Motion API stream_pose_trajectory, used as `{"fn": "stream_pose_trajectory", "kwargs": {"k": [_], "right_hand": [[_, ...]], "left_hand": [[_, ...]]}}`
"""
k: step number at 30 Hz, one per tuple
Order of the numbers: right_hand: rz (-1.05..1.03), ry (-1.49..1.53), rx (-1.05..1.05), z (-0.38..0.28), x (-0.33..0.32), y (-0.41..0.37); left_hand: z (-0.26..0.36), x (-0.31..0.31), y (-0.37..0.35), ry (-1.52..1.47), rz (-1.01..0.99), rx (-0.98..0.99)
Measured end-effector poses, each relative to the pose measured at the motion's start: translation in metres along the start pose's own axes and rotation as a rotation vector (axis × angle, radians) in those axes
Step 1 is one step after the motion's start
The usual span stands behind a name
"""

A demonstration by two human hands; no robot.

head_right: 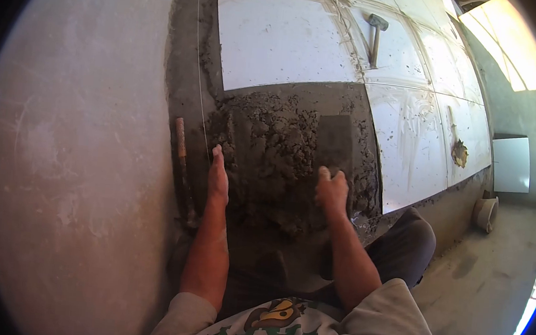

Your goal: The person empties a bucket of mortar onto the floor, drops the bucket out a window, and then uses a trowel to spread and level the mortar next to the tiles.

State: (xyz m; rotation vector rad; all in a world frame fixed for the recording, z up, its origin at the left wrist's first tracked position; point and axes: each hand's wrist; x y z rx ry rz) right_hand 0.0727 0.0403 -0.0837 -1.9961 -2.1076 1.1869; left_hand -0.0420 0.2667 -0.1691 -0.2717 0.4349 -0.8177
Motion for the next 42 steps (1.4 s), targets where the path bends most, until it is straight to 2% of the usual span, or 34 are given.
{"fn": "stream_pose_trajectory", "kwargs": {"k": [3, 5, 6, 8, 12, 14, 16, 17, 18, 22, 24, 25, 27, 28, 30, 31, 33, 34, 35, 36, 37, 38, 39, 40, 42], "right_hand": [[-0.008, 0.025, 0.1, -0.011, -0.008, 0.02], [-0.245, -0.133, 0.141, -0.013, 0.01, 0.035], [-0.244, -0.128, 0.151, -0.011, 0.017, 0.035], [-0.29, -0.252, 0.073, -0.007, 0.023, 0.032], [-0.336, -0.262, 0.049, 0.003, 0.026, 0.015], [-0.561, -0.468, -0.043, -0.004, 0.033, 0.012], [-0.575, -0.506, -0.085, 0.003, 0.045, 0.012], [-0.585, -0.557, -0.131, 0.006, 0.049, 0.012], [-0.591, -0.553, -0.12, 0.002, 0.048, 0.008], [-0.604, -0.438, -0.064, 0.011, 0.046, 0.014], [-0.746, -0.292, 0.09, 0.014, 0.045, 0.02], [-0.762, -0.288, 0.093, 0.017, 0.041, 0.026], [-0.814, -0.188, 0.209, 0.003, 0.028, 0.033], [-0.882, -0.174, 0.212, -0.006, 0.014, 0.038], [-0.984, -0.204, 0.102, -0.019, -0.011, 0.055], [-1.017, -0.302, 0.057, -0.027, -0.026, 0.063], [-1.054, -0.5, -0.052, -0.045, -0.063, 0.074], [-1.055, -0.597, -0.12, -0.048, -0.083, 0.082], [-1.048, -0.654, -0.331, -0.037, -0.102, 0.094], [-1.031, -0.701, -0.544, -0.029, -0.119, 0.102], [-1.038, -0.694, -0.546, -0.021, -0.136, 0.106], [-0.975, -0.806, -0.683, -0.016, -0.153, 0.101], [-0.904, -0.913, -0.816, -0.01, -0.164, 0.097], [-0.911, -0.9, -0.812, 0.002, -0.17, 0.097], [-0.801, -0.941, -0.781, 0.02, -0.173, 0.098]], "left_hand": [[0.003, 0.002, -0.002, 0.0, -0.003, 0.008], [0.005, 0.002, -0.003, 0.008, 0.002, 0.009], [0.005, 0.002, -0.005, 0.014, -0.002, 0.006], [0.008, 0.006, -0.004, 0.016, -0.014, -0.002], [0.012, 0.007, -0.002, 0.021, -0.034, -0.027], [0.014, 0.009, -0.003, 0.046, -0.05, -0.055], [0.005, 0.012, 0.0, 0.064, -0.061, -0.052], [-0.015, 0.013, 0.01, 0.138, -0.075, 0.036], [-0.019, 0.015, 0.013, 0.207, -0.097, 0.124], [-0.007, 0.016, 0.0, 0.25, -0.112, 0.094], [-0.009, 0.015, -0.007, 0.286, -0.07, 0.137], [-0.013, 0.015, -0.013, 0.297, -0.062, 0.128], [-0.005, 0.008, -0.036, 0.662, 0.171, 0.242], [0.007, 0.003, -0.049, 0.677, 0.18, 0.212], [0.043, -0.003, -0.068, 0.594, 0.15, 0.032], [0.048, -0.006, -0.077, 0.595, 0.157, 0.006], [0.051, -0.011, -0.094, 0.662, -0.19, -0.289], [0.055, -0.005, -0.111, 0.721, -0.276, -0.289], [0.048, 0.004, -0.126, 0.72, -0.272, -0.298], [0.038, 0.012, -0.14, 0.911, -0.409, -0.284], [0.027, 0.02, -0.151, 1.103, -0.548, -0.267], [0.013, 0.026, -0.16, 1.11, -0.543, -0.276], [0.001, 0.032, -0.17, 1.213, -0.624, -0.152], [-0.01, 0.035, -0.176, 1.311, -0.709, -0.023], [-0.01, 0.044, -0.173, 1.388, -0.788, -0.046]]}}
Point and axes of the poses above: each hand's wrist, its own y-axis towards the middle knuckle, its own x-axis out of the palm, z = x × y, and after that the axes turned 6 degrees about y, right-handed
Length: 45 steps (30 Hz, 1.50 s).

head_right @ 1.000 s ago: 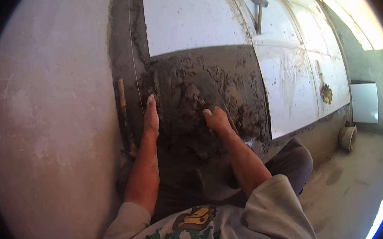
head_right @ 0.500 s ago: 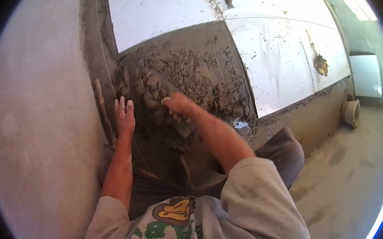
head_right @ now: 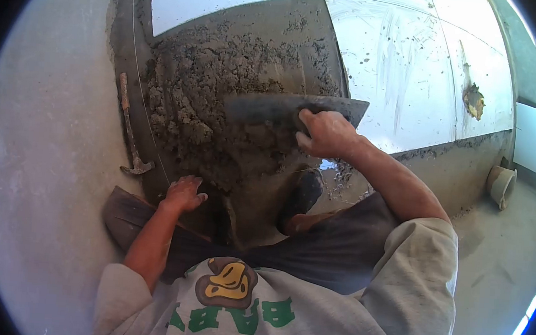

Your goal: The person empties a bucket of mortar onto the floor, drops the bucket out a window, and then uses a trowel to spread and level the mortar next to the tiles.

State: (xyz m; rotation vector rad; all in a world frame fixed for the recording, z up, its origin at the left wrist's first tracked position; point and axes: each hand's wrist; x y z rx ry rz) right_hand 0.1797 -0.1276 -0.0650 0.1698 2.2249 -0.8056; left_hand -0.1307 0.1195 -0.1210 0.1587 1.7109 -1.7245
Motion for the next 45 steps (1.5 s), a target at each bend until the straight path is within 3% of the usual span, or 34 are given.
{"fn": "stream_pose_trajectory", "kwargs": {"k": [4, 7, 9, 11, 14, 18, 20, 23, 26, 29, 31, 33, 34, 38, 39, 41, 43, 45], "right_hand": [[0.198, 0.077, 0.034, 0.005, -0.021, -0.003], [0.251, 0.123, -0.023, 0.008, -0.026, -0.012], [0.195, 0.142, 0.023, 0.0, -0.016, -0.01], [-0.057, 0.048, 0.128, -0.004, 0.018, 0.001], [-0.144, 0.0, -0.026, -0.002, 0.05, 0.014], [-0.181, -0.069, -0.116, -0.01, 0.018, 0.018], [-0.108, -0.031, -0.062, -0.021, -0.001, 0.019], [-0.224, -0.058, 0.062, -0.053, -0.018, 0.02], [-0.438, -0.079, 0.099, -0.061, 0.056, 0.037], [-0.437, -0.082, -0.095, -0.071, 0.099, 0.045], [-0.446, -0.076, -0.015, -0.072, 0.086, 0.041], [-0.463, -0.093, 0.06, -0.077, 0.044, 0.035], [-0.362, -0.056, 0.091, -0.079, 0.019, 0.03], [-0.092, 0.011, 0.125, -0.071, -0.009, 0.044], [-0.09, 0.014, 0.13, -0.067, 0.012, 0.049], [-0.301, -0.046, 0.046, -0.056, 0.072, 0.063], [-0.315, -0.08, -0.005, -0.058, 0.076, 0.071], [-0.337, -0.079, -0.015, -0.064, 0.072, 0.064]], "left_hand": [[0.007, 0.013, 0.016, -0.029, -0.268, 0.018], [0.014, 0.009, 0.017, -0.014, -0.336, -0.032], [0.008, 0.018, 0.022, -0.018, -0.301, -0.013], [0.001, 0.026, 0.021, -0.02, -0.29, 0.008], [0.004, 0.015, 0.027, -0.107, -0.31, 0.004], [0.014, -0.005, 0.023, -0.16, -0.263, 0.051], [0.014, -0.002, 0.022, -0.194, -0.279, 0.05], [0.01, 0.005, 0.022, -0.194, -0.229, 0.12], [0.012, -0.004, 0.021, -0.214, -0.221, 0.101], [0.011, 0.0, 0.019, -0.248, -0.277, 0.112], [0.009, 0.013, 0.025, -0.213, -0.118, 0.154], [0.011, -0.003, 0.027, -0.221, -0.196, 0.168], [0.013, -0.008, 0.026, -0.217, -0.283, 0.178], [0.012, -0.006, 0.028, -0.21, -0.296, 0.204], [0.011, -0.002, 0.029, -0.208, -0.252, 0.201], [0.009, 0.004, 0.028, -0.197, -0.202, 0.205], [0.007, 0.009, 0.029, -0.259, -0.108, 0.189], [0.009, 0.0, 0.027, -0.236, -0.184, 0.182]]}}
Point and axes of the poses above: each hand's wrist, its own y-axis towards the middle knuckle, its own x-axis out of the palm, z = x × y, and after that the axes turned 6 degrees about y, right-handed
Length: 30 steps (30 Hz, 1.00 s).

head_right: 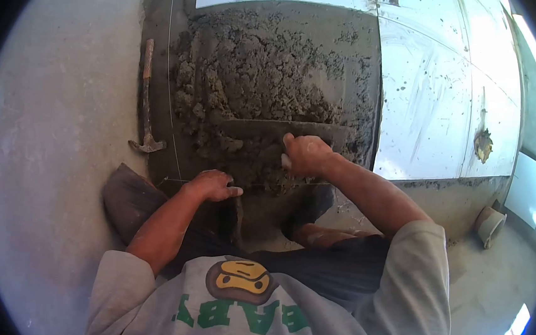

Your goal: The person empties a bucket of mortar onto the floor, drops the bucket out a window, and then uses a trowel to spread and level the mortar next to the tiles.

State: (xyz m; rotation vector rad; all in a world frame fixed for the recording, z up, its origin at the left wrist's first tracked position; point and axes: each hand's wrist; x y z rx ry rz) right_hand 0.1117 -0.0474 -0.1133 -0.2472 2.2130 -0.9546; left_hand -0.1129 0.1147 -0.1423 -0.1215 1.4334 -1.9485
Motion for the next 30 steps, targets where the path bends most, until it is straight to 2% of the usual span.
{"fn": "stream_pose_trajectory", "kwargs": {"k": [2, 4, 8, 11, 13, 14, 16, 17, 19, 30], "right_hand": [[-0.047, -0.061, -0.049, 0.007, -0.023, -0.018], [-0.052, -0.067, 0.1, 0.008, -0.062, -0.039], [0.341, 0.109, 0.17, 0.047, -0.107, -0.026], [0.382, 0.083, 0.189, 0.055, -0.12, 0.025], [0.463, 0.235, 0.144, 0.056, -0.099, 0.06], [0.458, 0.239, 0.147, 0.051, -0.095, 0.064], [0.315, 0.076, 0.053, 0.042, -0.09, 0.063], [0.312, 0.075, 0.058, 0.042, -0.085, 0.059], [0.157, 0.165, 0.048, 0.045, -0.082, 0.054], [0.087, 0.222, -0.029, 0.034, -0.022, 0.039]], "left_hand": [[0.006, -0.005, 0.0, 0.01, -0.063, -0.005], [0.005, -0.009, 0.001, 0.016, -0.053, 0.006], [0.008, -0.015, -0.002, 0.012, -0.054, -0.007], [0.007, -0.015, -0.001, 0.016, -0.077, 0.015], [0.004, -0.008, 0.0, 0.029, -0.012, 0.022], [0.005, -0.007, -0.001, 0.028, -0.019, 0.022], [0.007, -0.011, -0.003, 0.046, 0.032, 0.028], [0.008, -0.011, -0.004, 0.044, 0.029, 0.033], [0.008, -0.017, -0.002, 0.016, -0.004, -0.008], [0.011, -0.023, 0.004, -0.055, 0.034, -0.002]]}}
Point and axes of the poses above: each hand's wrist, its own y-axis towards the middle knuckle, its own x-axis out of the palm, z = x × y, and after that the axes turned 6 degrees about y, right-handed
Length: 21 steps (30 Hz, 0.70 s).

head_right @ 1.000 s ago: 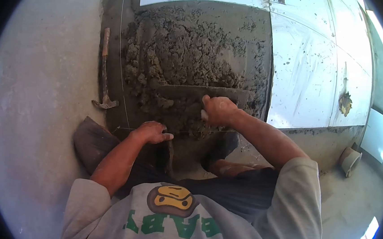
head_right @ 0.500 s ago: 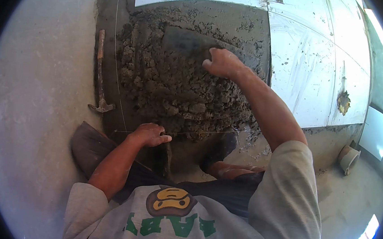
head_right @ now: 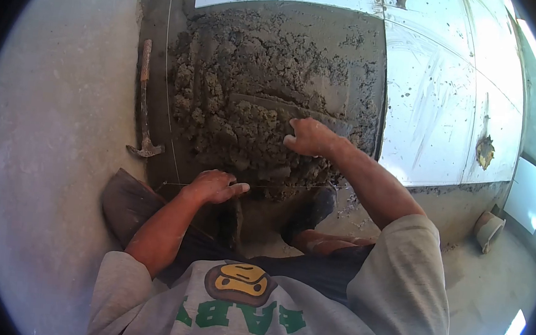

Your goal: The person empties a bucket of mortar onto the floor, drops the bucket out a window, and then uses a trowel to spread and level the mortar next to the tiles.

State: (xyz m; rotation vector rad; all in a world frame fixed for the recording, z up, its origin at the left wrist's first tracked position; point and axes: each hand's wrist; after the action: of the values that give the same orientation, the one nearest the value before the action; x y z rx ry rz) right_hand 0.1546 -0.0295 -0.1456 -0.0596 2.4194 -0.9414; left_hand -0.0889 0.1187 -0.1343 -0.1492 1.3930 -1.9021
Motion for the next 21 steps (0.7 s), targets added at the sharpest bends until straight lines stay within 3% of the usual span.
{"fn": "stream_pose_trajectory", "kwargs": {"k": [8, 10, 16, 21], "right_hand": [[0.031, 0.07, -0.005, 0.007, 0.031, 0.008], [-0.056, 0.129, 0.009, 0.006, 0.037, 0.014], [-0.235, 0.36, 0.222, -0.018, 0.008, -0.001], [-0.328, 0.433, 0.205, -0.013, 0.007, -0.001]], "left_hand": [[0.006, -0.005, 0.002, 0.037, 0.01, 0.023], [0.01, -0.008, 0.002, 0.05, -0.086, -0.012], [0.0, 0.006, 0.01, 0.012, -0.012, -0.016], [0.011, -0.006, 0.0, 0.04, -0.082, -0.041]]}}
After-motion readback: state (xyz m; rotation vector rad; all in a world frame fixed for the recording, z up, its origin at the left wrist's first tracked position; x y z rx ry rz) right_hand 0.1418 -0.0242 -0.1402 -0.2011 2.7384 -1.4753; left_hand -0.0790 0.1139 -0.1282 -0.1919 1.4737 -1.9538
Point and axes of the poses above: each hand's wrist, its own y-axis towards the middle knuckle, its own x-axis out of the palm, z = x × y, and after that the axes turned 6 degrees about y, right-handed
